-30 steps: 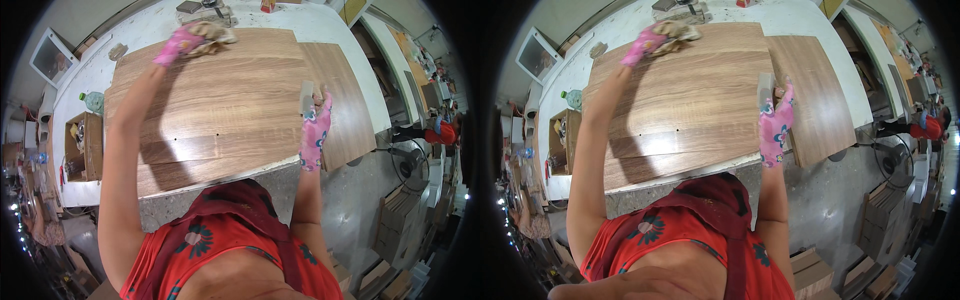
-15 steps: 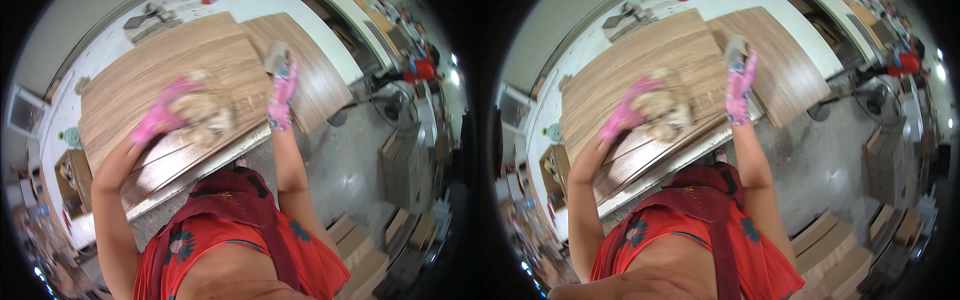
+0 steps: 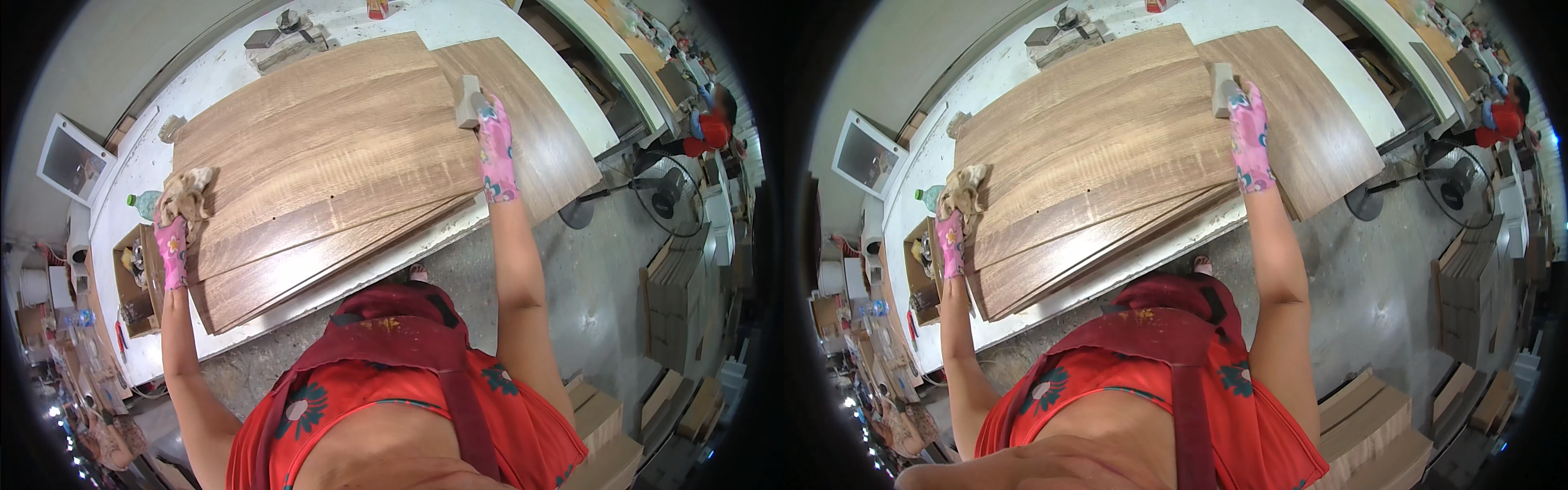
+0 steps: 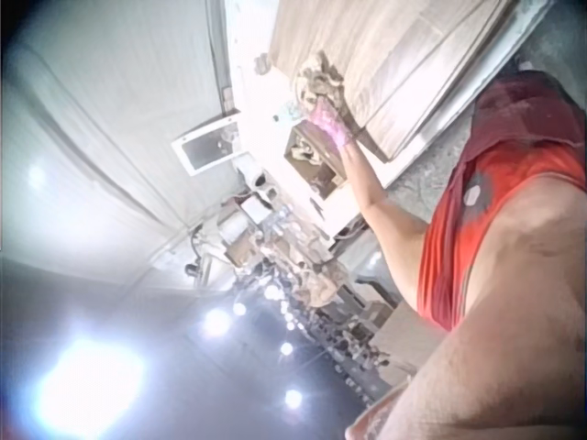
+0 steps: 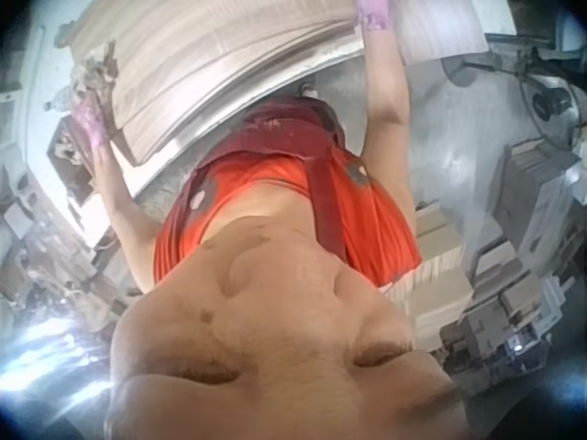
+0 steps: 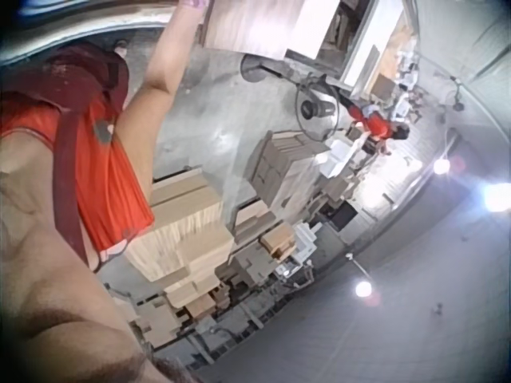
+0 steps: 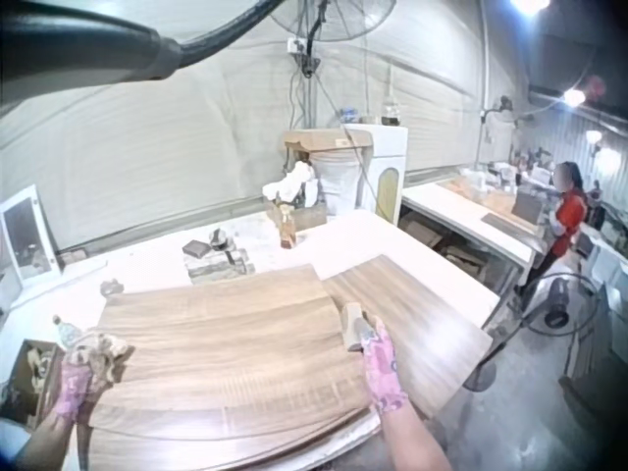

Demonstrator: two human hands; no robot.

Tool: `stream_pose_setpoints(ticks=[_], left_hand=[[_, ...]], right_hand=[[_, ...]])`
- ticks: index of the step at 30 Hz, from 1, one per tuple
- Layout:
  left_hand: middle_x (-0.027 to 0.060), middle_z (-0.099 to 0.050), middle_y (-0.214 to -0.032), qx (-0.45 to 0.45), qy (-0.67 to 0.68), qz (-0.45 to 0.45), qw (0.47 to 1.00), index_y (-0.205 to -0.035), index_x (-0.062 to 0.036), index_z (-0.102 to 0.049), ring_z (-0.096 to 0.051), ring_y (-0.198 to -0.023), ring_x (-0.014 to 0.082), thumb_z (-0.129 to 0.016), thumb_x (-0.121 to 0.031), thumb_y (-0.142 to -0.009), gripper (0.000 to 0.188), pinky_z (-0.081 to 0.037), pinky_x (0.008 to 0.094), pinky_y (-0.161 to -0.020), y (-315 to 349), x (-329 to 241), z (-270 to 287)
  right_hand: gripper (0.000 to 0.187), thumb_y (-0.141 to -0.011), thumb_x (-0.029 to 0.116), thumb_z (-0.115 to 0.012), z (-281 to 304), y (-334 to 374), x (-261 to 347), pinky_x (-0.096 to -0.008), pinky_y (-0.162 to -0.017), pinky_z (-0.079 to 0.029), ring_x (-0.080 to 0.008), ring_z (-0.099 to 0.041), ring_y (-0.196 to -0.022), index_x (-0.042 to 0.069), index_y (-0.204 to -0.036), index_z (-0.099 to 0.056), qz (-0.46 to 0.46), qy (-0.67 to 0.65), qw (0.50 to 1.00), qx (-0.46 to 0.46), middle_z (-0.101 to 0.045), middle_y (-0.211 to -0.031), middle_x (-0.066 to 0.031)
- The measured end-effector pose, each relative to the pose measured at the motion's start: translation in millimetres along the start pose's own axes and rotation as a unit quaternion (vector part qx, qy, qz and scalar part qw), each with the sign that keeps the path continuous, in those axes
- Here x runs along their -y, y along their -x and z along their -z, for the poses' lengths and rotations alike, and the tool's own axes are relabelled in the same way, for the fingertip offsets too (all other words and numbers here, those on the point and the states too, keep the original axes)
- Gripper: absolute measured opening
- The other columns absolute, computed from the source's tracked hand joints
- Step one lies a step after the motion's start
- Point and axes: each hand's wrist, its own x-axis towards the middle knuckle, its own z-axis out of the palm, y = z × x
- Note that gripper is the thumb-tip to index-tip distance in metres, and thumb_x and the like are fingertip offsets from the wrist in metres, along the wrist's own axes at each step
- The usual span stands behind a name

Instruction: The person wipes down wood panels using a cloth and a block, handling the panels individually and stacking them to the side.

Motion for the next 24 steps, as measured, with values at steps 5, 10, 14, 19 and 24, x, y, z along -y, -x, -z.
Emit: stream_pose_setpoints(ticks=[5,10,14,19,24], left_hand=[[0.007,-0.066,-0.093,0.116,-0.106,0.114,0.981,-0.129,-0.0056,-0.049,-0.061,-0.081,0.0118,-0.06,0.0,-0.074,0.057,-0.05,0.0227,-0.069,37,-126,-74],[0.008,-0.063,-0.106,0.297,0.247,-0.181,0.905,-0.123,-0.0059,-0.054,-0.058,-0.102,0.0174,-0.058,0.003,-0.077,0.047,-0.046,0.0268,-0.09,100,-242,-121],[0.0056,-0.062,-0.113,0.314,0.155,-0.343,0.872,-0.12,-0.0101,-0.056,-0.055,-0.111,0.0204,-0.068,-0.01,-0.076,0.046,-0.036,0.0346,-0.105,131,-278,-169],[0.0057,-0.061,-0.115,0.392,0.25,-0.385,0.797,-0.117,-0.0129,-0.059,-0.052,-0.115,0.0209,-0.072,-0.011,-0.072,0.047,-0.029,0.0387,-0.11,170,-325,-194],[0.0062,-0.06,-0.105,0.371,0.312,-0.277,0.83,-0.114,-0.0128,-0.058,-0.054,-0.106,0.0217,-0.07,-0.013,-0.075,0.041,-0.046,0.0357,-0.092,163,-320,-169]], right_hand=[[0.042,-0.087,0.004,-0.051,49,25,-16,-0.0267,-0.084,-0.046,-0.0188,-0.057,-0.101,0.002,-0.129,-0.047,0.016,-0.086,0.996,-0.025,-0.057,-0.113,-0.0129],[0.045,-0.085,0.003,-0.054,107,86,0,-0.0293,-0.08,-0.049,-0.0208,-0.058,-0.098,-0.004,-0.129,-0.044,0.048,0.125,0.991,-0.023,-0.057,-0.113,-0.0152],[0.052,-0.081,0.014,-0.065,141,129,16,-0.0303,-0.078,-0.05,-0.0253,-0.062,-0.091,-0.002,-0.126,-0.046,0.026,0.178,0.977,-0.115,-0.064,-0.103,-0.0162],[0.049,-0.086,0.007,-0.055,193,146,39,-0.0325,-0.084,-0.048,-0.0244,-0.058,-0.099,-0.005,-0.131,-0.041,0.0,0.447,0.885,-0.126,-0.057,-0.116,-0.0138],[0.042,-0.093,0.01,-0.042,196,142,34,-0.0335,-0.096,-0.04,-0.024,-0.05,-0.114,-0.001,-0.133,-0.04,0.074,0.152,0.977,-0.13,-0.049,-0.128,-0.0154]])
